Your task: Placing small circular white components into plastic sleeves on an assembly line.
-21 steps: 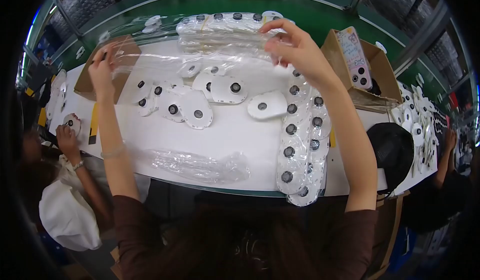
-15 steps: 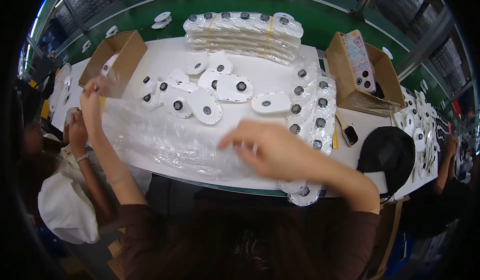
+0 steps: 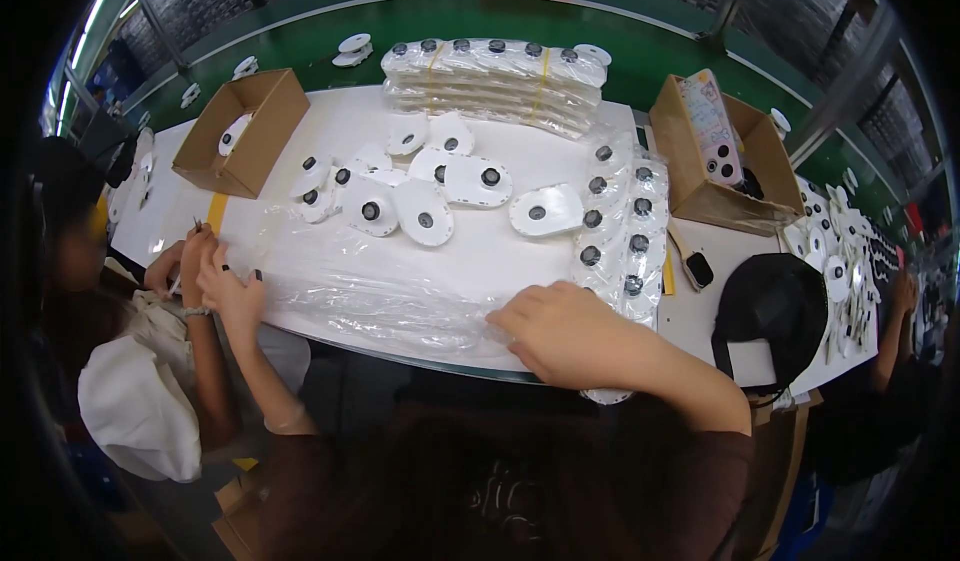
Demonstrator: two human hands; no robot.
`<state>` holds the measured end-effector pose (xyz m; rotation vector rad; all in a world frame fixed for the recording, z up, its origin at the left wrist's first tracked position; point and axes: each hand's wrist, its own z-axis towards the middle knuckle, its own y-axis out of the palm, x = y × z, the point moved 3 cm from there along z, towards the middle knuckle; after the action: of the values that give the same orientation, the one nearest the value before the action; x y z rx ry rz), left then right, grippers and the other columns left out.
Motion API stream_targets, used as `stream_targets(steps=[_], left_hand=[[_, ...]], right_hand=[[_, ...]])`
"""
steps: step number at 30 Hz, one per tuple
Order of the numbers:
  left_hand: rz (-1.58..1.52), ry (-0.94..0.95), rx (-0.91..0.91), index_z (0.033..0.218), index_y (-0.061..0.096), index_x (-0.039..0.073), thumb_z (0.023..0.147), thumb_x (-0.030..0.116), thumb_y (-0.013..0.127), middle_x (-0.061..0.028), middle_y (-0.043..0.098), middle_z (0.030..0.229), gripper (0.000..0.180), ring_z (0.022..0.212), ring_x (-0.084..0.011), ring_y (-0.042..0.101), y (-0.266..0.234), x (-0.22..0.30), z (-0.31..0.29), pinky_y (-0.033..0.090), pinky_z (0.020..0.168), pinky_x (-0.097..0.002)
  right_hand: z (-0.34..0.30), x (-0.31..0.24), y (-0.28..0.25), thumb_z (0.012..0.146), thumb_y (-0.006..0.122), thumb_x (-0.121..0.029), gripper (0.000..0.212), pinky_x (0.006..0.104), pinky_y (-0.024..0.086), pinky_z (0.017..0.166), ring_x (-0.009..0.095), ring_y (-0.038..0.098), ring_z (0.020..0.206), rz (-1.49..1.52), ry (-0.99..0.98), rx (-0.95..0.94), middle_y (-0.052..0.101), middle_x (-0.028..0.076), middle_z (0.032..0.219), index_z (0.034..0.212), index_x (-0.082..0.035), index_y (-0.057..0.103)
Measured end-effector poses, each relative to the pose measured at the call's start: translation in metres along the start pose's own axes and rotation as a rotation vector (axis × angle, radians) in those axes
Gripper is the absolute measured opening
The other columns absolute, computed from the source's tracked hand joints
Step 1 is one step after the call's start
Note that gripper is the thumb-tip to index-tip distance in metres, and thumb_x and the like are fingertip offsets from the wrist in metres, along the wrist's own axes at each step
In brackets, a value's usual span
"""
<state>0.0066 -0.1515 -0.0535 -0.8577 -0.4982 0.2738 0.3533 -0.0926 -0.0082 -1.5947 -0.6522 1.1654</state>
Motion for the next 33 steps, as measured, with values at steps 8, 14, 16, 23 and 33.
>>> stream_targets(steps=[8,14,16,23,33], left_hand=[[-0.437,0.570,-0.365,0.112,0.044,0.010,0.069,0.018,0.056,-0.0093,0.037,0.119,0.046,0.112,-0.0280,0.031,-0.008,0.123,-0.055,0.014,0.093,-0.0463],[-0.336,0.808,-0.601,0.110,0.046,0.013,0.066,0.024,0.061,-0.0083,0.038,0.119,0.049,0.114,-0.0266,0.030,0.003,0.141,-0.075,0.012,0.094,-0.0471],[-0.453,0.715,-0.706,0.110,0.046,0.012,0.065,0.021,0.062,-0.0082,0.038,0.119,0.048,0.114,-0.0271,0.030,-0.004,0.141,-0.071,0.012,0.094,-0.0481],[-0.750,0.813,-0.856,0.111,0.045,0.010,0.067,0.017,0.061,-0.0089,0.038,0.119,0.047,0.112,-0.0285,0.032,-0.019,0.192,-0.066,0.020,0.093,-0.0459],[-1.106,0.605,-0.907,0.121,0.025,0.004,0.066,0.011,0.062,-0.0176,0.034,0.119,0.067,0.111,-0.0261,0.034,-0.009,0.262,-0.044,0.028,0.091,-0.0362]], right_hand=[[-0.043,0.059,-0.056,0.067,0.059,-0.016,0.028,0.0335,0.039,0.073,0.026,0.050,0.083,-0.301,0.648,0.553,0.053,0.013,0.089,0.091,-0.003,0.052],[-0.032,0.135,-0.068,0.074,0.052,-0.034,0.039,0.0345,0.041,0.070,0.025,0.052,0.081,-0.334,0.822,0.582,0.055,0.016,0.086,0.091,0.001,0.055],[-0.012,0.152,-0.070,0.073,0.051,-0.037,0.042,0.0345,0.041,0.069,0.026,0.051,0.083,-0.400,0.931,0.466,0.055,0.017,0.085,0.092,0.001,0.055],[0.003,0.194,-0.073,0.072,0.049,-0.033,0.032,0.0308,0.043,0.056,0.022,0.054,0.062,-0.093,1.056,0.505,0.056,0.012,0.069,0.071,-0.001,0.054],[-0.034,0.143,-0.137,0.076,0.048,-0.019,0.019,0.0190,0.042,0.056,0.008,0.052,0.062,0.875,0.479,1.140,0.054,0.003,0.070,0.078,-0.001,0.053]])
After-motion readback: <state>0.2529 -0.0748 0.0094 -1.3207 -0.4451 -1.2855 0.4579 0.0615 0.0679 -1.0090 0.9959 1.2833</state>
